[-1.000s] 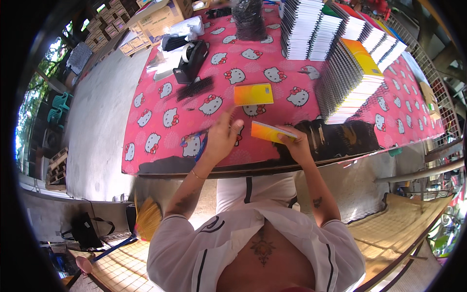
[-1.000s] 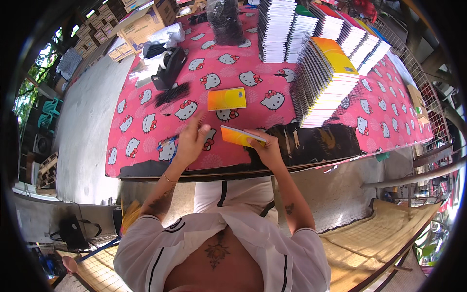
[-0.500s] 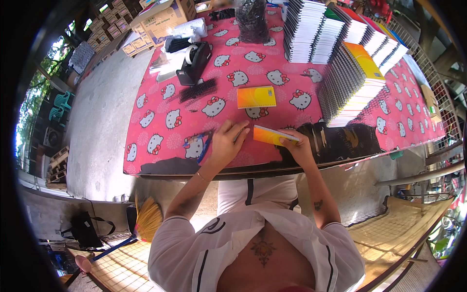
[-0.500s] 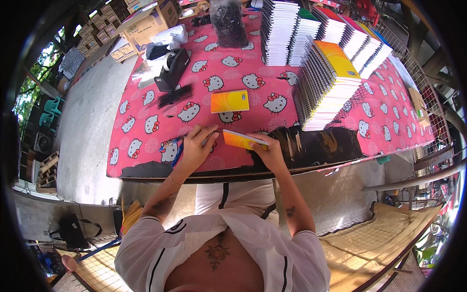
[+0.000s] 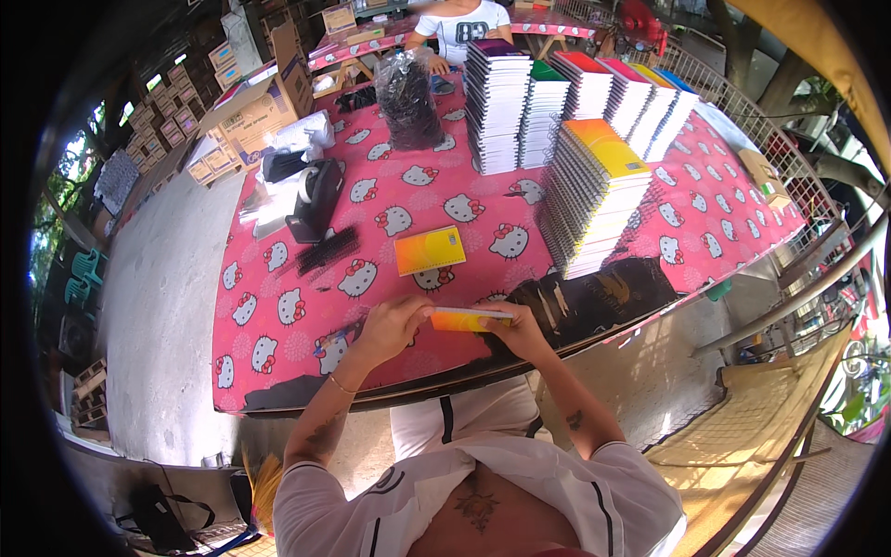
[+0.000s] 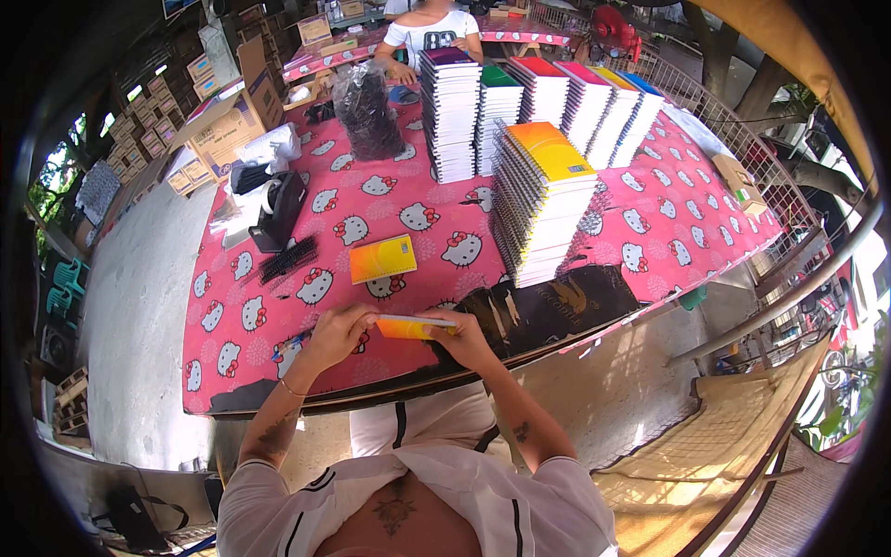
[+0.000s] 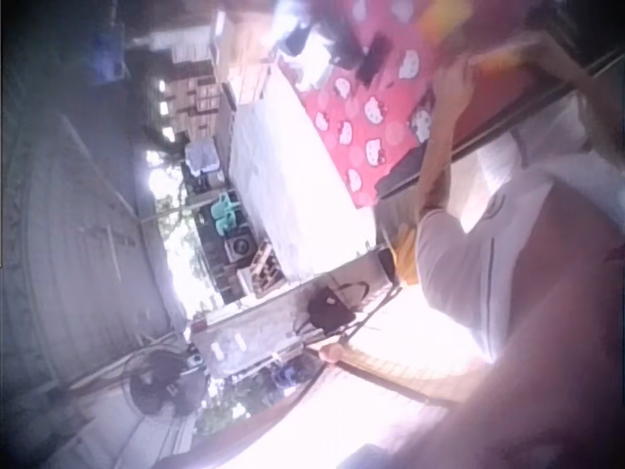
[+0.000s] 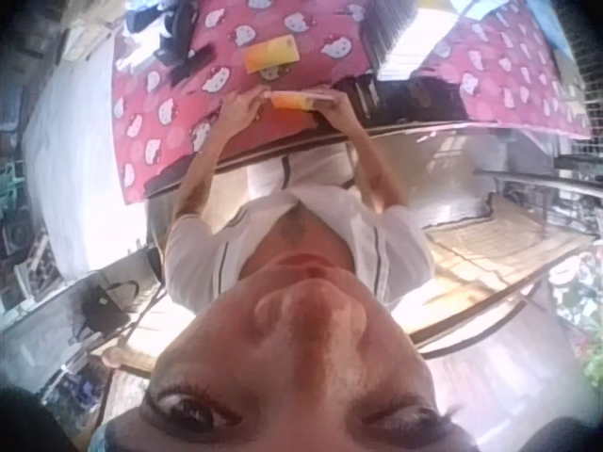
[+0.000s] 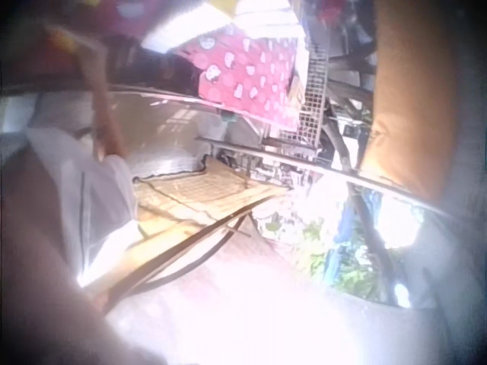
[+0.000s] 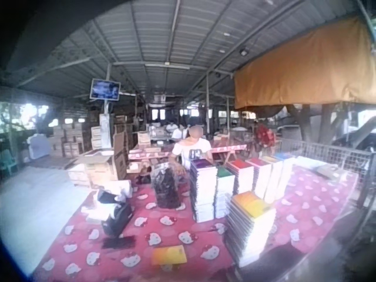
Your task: The person folds yellow notebook covers and stacks them on top of other notebooks on a table.
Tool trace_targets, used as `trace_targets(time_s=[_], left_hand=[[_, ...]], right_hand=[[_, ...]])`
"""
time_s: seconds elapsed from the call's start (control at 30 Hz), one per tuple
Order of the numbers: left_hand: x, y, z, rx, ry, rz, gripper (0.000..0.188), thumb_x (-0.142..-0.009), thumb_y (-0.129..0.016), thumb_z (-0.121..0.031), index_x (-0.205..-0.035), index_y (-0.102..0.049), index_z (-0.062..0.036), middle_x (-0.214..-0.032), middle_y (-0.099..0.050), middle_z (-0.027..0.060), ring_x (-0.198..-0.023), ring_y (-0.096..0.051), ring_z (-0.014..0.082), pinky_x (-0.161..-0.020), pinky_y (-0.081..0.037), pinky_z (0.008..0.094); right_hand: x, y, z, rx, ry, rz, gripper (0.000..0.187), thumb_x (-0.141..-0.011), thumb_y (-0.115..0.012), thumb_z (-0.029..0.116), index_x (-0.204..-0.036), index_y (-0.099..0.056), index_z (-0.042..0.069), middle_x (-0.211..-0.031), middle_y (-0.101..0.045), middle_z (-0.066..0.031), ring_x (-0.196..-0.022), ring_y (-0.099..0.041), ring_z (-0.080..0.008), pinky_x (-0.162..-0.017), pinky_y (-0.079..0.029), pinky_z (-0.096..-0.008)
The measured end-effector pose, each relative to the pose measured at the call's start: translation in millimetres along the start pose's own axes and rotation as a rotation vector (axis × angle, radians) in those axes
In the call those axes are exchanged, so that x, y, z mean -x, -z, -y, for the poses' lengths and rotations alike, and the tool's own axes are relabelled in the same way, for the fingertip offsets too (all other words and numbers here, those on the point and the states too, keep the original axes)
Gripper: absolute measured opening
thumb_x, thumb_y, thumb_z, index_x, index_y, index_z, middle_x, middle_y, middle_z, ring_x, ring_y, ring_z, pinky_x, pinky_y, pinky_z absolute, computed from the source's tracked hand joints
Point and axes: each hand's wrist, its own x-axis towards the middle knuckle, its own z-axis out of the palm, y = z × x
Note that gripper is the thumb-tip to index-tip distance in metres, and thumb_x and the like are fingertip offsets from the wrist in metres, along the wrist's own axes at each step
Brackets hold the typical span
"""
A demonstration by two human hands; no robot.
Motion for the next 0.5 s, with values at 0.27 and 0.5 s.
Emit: trace_targets(time_s=[0.27,0.5], left_hand=[[11.6,-37.9,-54.0,-0.624,-0.048,-0.434,0.050,-0.093,-0.065,-0.030,-0.135,-0.054,-0.0051,-0.140,-0.055,0.0107,-0.126,-0.052,0.0322,-0.105,-0.032,0.0609],[-15.1,17.2,-26.1,-0.248,-0.174,-0.122,0.028,-0.091,-0.067,-0.020,-0.119,-0.067,-0.0144,-0.110,-0.068,0.0079,-0.102,-0.063,0.0249,-0.113,-0.025,0.0536]], right_hand=[[8.1,-25.1,22.2,-0.021,-0.007,-0.210,0.024,-0.096,-0.067,0.009,-0.118,-0.069,-0.001,-0.103,-0.072,-0.0067,-0.091,-0.062,-0.0087,-0.081,-0.051,-0.0243],[5.6,-7.9,25.8,0.082,0.022,-0.132,0.025,-0.096,-0.065,0.007,-0.119,-0.069,-0.002,-0.103,-0.073,-0.0093,-0.089,-0.065,-0.0098,-0.080,-0.052,-0.0248]])
